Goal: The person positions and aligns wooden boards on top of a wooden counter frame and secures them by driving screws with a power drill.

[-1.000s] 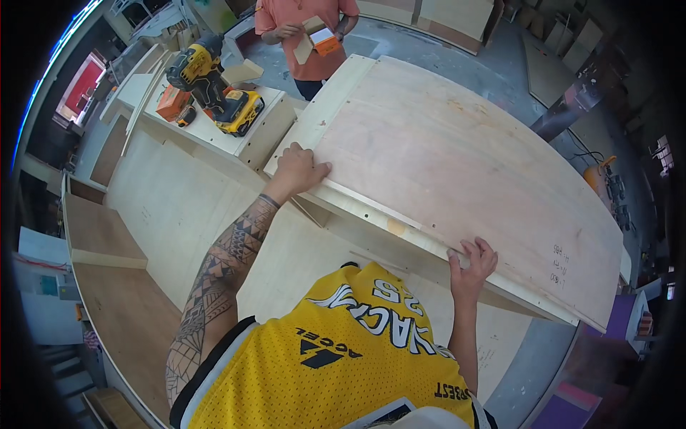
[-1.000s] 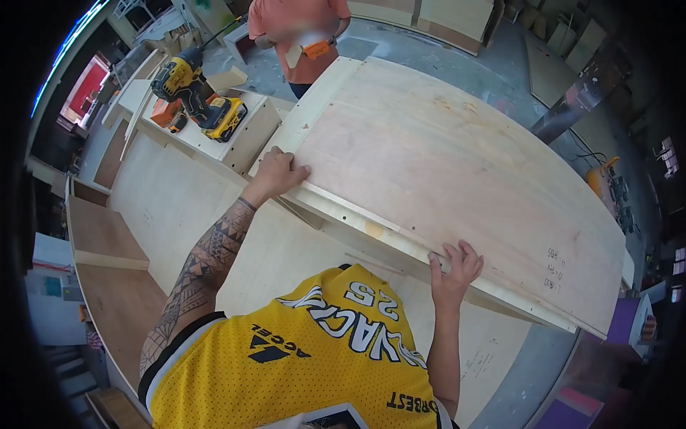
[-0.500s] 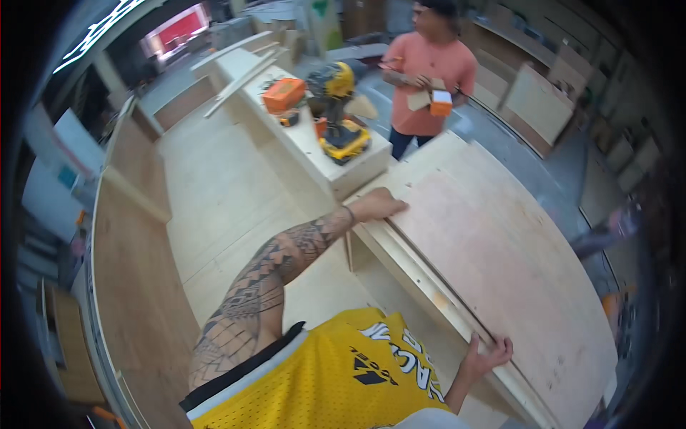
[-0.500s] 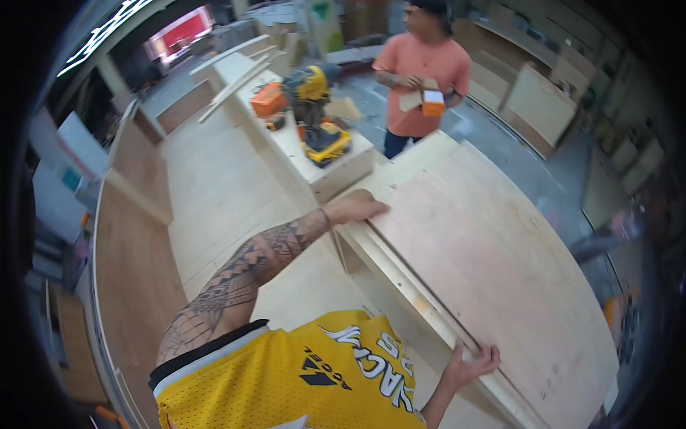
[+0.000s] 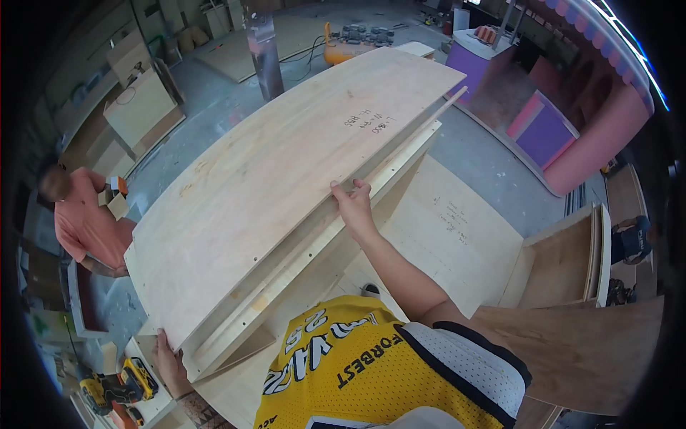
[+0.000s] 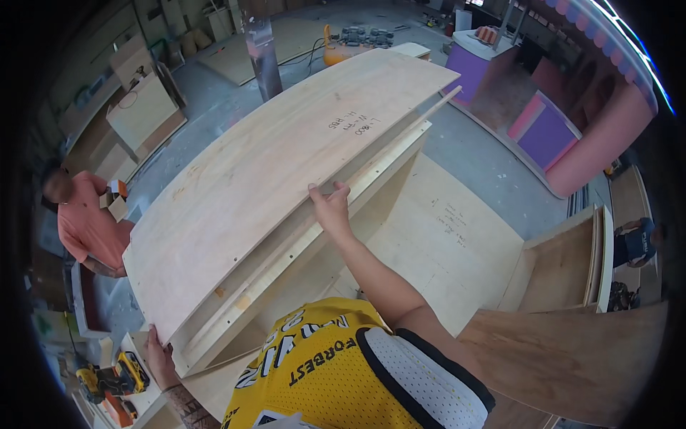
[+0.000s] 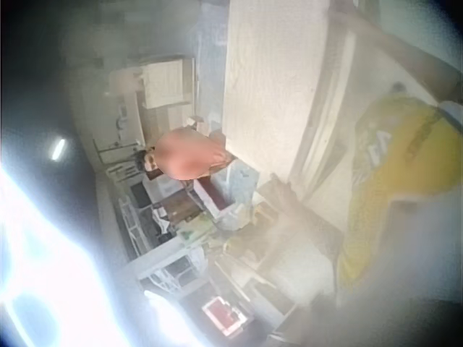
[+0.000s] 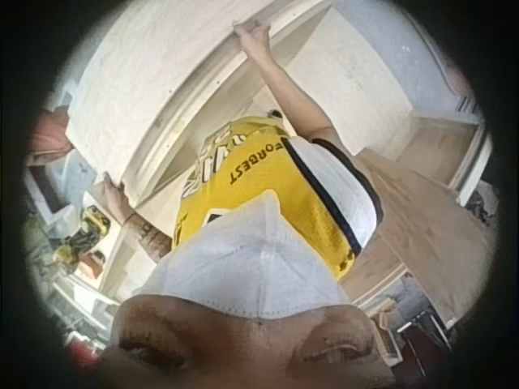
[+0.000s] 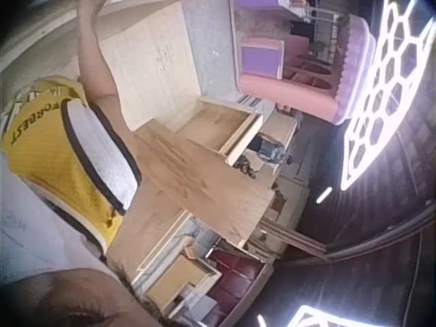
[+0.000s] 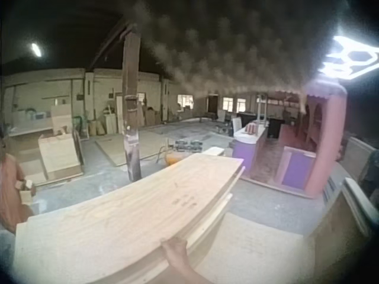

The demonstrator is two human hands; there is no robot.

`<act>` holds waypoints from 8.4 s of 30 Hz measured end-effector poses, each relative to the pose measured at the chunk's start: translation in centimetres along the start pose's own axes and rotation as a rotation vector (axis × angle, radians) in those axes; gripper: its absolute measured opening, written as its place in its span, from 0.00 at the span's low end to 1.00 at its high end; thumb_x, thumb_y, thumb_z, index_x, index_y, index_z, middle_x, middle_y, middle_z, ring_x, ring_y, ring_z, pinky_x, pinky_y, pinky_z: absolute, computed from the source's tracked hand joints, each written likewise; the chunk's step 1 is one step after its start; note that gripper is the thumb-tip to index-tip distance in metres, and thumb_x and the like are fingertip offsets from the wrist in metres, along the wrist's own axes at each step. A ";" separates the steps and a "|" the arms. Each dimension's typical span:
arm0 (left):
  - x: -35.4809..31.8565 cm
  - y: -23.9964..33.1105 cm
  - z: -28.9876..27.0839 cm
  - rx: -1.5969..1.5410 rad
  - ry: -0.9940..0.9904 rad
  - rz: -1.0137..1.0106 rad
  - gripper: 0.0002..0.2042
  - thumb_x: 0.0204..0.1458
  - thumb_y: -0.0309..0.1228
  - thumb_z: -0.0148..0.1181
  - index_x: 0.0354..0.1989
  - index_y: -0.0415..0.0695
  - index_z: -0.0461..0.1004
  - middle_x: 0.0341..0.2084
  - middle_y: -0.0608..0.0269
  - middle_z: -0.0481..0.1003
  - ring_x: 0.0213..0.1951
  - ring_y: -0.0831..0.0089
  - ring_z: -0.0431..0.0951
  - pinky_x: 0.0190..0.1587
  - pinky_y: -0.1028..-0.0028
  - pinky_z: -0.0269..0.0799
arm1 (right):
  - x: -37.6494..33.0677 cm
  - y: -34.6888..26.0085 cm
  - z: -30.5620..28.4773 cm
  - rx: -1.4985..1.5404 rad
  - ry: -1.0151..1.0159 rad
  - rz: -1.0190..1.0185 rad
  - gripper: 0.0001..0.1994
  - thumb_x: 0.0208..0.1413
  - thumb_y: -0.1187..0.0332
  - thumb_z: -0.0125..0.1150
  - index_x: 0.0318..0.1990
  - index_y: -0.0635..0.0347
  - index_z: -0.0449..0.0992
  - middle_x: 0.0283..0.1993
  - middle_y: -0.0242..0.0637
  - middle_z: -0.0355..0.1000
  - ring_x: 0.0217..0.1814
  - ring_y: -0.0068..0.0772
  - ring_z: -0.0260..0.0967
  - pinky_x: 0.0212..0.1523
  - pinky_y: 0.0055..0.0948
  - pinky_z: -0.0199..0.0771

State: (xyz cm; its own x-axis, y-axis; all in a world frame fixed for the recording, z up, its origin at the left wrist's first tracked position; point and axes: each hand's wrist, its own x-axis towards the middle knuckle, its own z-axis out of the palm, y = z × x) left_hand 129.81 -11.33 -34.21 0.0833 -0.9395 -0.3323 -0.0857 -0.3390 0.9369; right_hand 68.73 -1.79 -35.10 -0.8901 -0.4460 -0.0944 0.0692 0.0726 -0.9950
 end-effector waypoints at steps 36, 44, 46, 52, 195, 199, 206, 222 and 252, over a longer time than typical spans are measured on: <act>-2.8 -1.6 4.6 0.427 0.307 0.299 0.25 0.71 0.50 0.57 0.27 0.41 0.68 0.21 0.73 0.64 0.26 0.80 0.59 0.27 0.72 0.56 | 4.4 -1.5 -3.4 0.128 -0.487 0.291 0.17 0.68 0.64 0.65 0.45 0.74 0.70 0.40 0.51 0.79 0.36 0.38 0.83 0.38 0.34 0.88; -2.4 -1.3 5.6 0.416 0.284 0.292 0.26 0.71 0.50 0.57 0.27 0.41 0.68 0.22 0.73 0.64 0.27 0.81 0.59 0.28 0.73 0.56 | 4.9 -1.6 -4.0 0.053 -0.462 0.275 0.18 0.67 0.63 0.66 0.44 0.76 0.73 0.38 0.51 0.81 0.34 0.36 0.83 0.35 0.32 0.87; -2.3 -1.8 5.2 0.427 0.279 0.314 0.26 0.71 0.50 0.57 0.27 0.42 0.68 0.22 0.73 0.64 0.26 0.82 0.58 0.27 0.74 0.55 | 4.4 -1.8 -4.0 0.021 -0.433 0.260 0.19 0.67 0.62 0.67 0.43 0.77 0.74 0.37 0.51 0.81 0.33 0.36 0.83 0.33 0.32 0.87; -3.4 0.1 5.3 0.532 0.262 0.266 0.26 0.70 0.51 0.59 0.27 0.40 0.71 0.19 0.74 0.64 0.24 0.82 0.59 0.25 0.73 0.55 | 5.8 -1.3 -3.5 -0.264 -0.440 0.178 0.23 0.64 0.53 0.71 0.34 0.70 0.77 0.26 0.44 0.80 0.23 0.29 0.78 0.24 0.29 0.81; -9.0 -6.9 5.8 0.253 0.528 0.603 0.09 0.52 0.24 0.74 0.42 0.45 0.88 0.36 0.62 0.84 0.38 0.66 0.80 0.41 0.68 0.76 | -29.6 -1.2 32.6 -0.395 -2.056 -1.517 0.21 0.43 0.46 0.72 0.34 0.55 0.81 0.40 0.39 0.75 0.52 0.44 0.69 0.64 0.42 0.63; -8.7 -7.5 6.0 0.231 0.538 0.562 0.10 0.52 0.21 0.73 0.43 0.43 0.88 0.34 0.62 0.83 0.35 0.69 0.77 0.39 0.70 0.74 | -29.9 -1.3 32.4 -0.382 -2.028 -1.514 0.21 0.50 0.44 0.68 0.34 0.54 0.81 0.39 0.39 0.75 0.51 0.43 0.68 0.63 0.42 0.63; -8.6 -7.7 6.0 0.267 0.550 0.526 0.08 0.52 0.25 0.75 0.40 0.42 0.87 0.33 0.61 0.83 0.34 0.66 0.77 0.39 0.68 0.74 | -29.8 -0.5 32.6 -0.410 -2.020 -1.447 0.21 0.62 0.45 0.59 0.36 0.55 0.80 0.39 0.39 0.74 0.50 0.44 0.67 0.62 0.43 0.63; -8.8 -5.3 8.3 0.185 0.632 0.320 0.10 0.57 0.32 0.73 0.33 0.37 0.85 0.29 0.58 0.79 0.33 0.69 0.75 0.39 0.69 0.71 | -29.2 -0.3 31.2 -0.161 -1.678 -1.221 0.14 0.65 0.57 0.61 0.42 0.61 0.78 0.49 0.46 0.68 0.57 0.51 0.63 0.60 0.47 0.68; -10.2 -4.3 9.7 0.159 0.698 0.086 0.13 0.65 0.36 0.67 0.43 0.36 0.82 0.31 0.67 0.82 0.35 0.80 0.77 0.40 0.77 0.73 | -24.7 0.5 21.9 -0.513 -1.621 -1.376 0.29 0.66 0.67 0.59 0.73 0.66 0.65 0.78 0.63 0.56 0.84 0.61 0.49 0.83 0.59 0.44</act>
State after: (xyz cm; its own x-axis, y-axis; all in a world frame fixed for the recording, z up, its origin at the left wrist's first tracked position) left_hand 119.67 -0.80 -35.92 0.6807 -0.7300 -0.0614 -0.2592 -0.3183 0.9119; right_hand 100.58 -10.29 -34.02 0.7981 -0.5455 0.2557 -0.4359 -0.8159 -0.3799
